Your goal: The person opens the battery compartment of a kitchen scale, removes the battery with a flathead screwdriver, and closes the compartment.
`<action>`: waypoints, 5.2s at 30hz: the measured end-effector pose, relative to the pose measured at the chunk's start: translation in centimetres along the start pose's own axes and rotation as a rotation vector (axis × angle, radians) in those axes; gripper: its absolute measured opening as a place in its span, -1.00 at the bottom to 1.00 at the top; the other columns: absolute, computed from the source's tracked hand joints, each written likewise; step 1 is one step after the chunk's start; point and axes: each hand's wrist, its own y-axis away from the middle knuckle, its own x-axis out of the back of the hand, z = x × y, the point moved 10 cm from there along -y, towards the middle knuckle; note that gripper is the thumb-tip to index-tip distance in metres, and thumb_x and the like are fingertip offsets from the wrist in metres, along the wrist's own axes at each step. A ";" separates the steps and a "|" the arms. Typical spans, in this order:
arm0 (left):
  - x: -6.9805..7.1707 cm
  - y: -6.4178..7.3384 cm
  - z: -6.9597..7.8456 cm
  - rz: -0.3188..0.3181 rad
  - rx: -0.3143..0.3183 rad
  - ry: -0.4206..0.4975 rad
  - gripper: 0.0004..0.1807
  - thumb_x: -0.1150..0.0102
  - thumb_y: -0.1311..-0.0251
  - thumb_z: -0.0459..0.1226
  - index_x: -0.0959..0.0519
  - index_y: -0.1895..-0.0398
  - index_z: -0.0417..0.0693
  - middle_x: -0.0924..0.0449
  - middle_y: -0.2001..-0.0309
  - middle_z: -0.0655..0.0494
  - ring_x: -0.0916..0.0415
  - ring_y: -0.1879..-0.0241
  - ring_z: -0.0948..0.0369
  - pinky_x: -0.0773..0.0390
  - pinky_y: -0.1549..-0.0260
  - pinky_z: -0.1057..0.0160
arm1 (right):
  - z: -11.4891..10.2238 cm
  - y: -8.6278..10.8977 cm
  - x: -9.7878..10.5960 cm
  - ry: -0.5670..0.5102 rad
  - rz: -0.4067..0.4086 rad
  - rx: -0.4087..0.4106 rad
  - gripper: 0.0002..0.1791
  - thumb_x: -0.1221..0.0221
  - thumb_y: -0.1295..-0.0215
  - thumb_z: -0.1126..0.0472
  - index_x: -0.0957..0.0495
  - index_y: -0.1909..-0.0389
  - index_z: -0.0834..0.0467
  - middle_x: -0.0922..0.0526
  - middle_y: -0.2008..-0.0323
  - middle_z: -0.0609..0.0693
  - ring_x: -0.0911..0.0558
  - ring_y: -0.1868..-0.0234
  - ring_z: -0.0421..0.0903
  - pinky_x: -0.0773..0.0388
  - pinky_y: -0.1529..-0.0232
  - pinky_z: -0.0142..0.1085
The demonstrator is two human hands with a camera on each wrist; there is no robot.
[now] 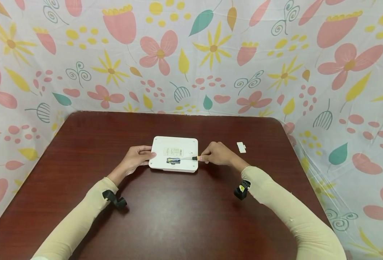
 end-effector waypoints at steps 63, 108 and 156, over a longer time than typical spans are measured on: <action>0.1 0.0 0.0 -0.017 -0.022 0.034 -0.49 -0.27 -0.31 -0.50 -0.44 -0.30 -0.49 -0.68 0.15 -0.12 -0.70 0.25 0.24 -0.76 0.19 0.22 | -7.6 1.2 3.8 0.146 -0.033 0.031 -0.79 -0.26 -0.45 0.11 -0.80 0.20 0.13 -0.70 0.50 -0.09 -0.56 0.52 -0.19 -0.47 0.43 -0.28; -0.1 0.3 0.0 -0.001 -0.026 0.014 -0.49 -0.29 -0.30 -0.49 -0.46 -0.30 -0.48 -0.67 0.08 -0.26 -0.71 0.24 0.22 -0.77 0.20 0.21 | -12.9 -0.7 2.5 0.389 -0.059 0.146 -0.32 -0.30 -0.33 0.23 -0.12 0.89 -0.04 0.02 0.83 -0.22 0.05 0.73 -0.27 0.06 0.61 -0.41; -0.3 0.3 0.5 0.002 -0.032 0.017 -0.51 -0.28 -0.27 -0.54 -0.47 -0.25 -0.55 -0.68 0.14 -0.23 -0.71 0.28 0.21 -0.77 0.21 0.20 | -2.4 0.8 1.2 0.071 0.059 0.196 -0.82 -0.30 -0.41 0.19 -0.81 0.11 0.14 -0.79 0.36 -0.05 -0.54 0.48 -0.25 -0.44 0.49 -0.36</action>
